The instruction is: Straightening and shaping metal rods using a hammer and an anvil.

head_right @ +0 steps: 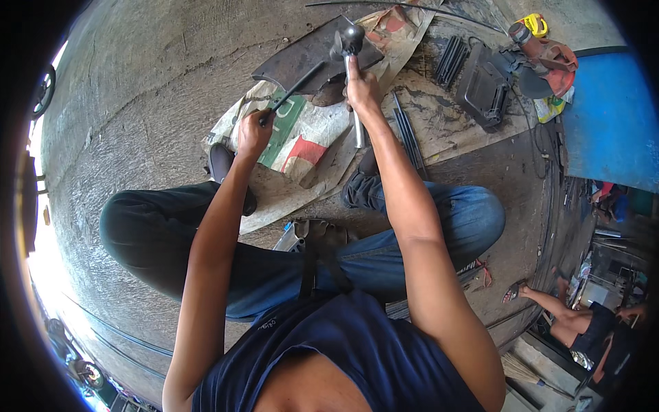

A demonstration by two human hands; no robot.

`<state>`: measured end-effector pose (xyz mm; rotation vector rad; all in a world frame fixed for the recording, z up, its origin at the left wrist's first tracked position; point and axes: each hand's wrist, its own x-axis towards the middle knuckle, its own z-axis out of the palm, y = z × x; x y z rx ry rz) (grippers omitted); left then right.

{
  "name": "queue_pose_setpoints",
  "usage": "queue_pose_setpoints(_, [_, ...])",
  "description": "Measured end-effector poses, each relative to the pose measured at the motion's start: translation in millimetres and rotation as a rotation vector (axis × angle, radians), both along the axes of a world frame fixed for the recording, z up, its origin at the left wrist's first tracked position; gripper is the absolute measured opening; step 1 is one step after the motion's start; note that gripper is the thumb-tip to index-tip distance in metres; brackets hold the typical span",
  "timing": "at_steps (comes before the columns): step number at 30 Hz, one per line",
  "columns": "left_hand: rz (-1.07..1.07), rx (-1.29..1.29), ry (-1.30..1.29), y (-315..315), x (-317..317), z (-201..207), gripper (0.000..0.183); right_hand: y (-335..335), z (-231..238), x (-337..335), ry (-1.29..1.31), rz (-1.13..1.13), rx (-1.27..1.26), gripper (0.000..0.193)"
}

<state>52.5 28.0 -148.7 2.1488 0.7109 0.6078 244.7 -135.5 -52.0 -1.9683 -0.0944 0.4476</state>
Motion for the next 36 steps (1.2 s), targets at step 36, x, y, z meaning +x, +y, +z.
queue_pose_setpoints(36, [0.021,0.149,0.108,-0.4,-7.8,20.5,0.019,-7.6,-24.3,10.2,-0.156,-0.031,-0.223,0.063])
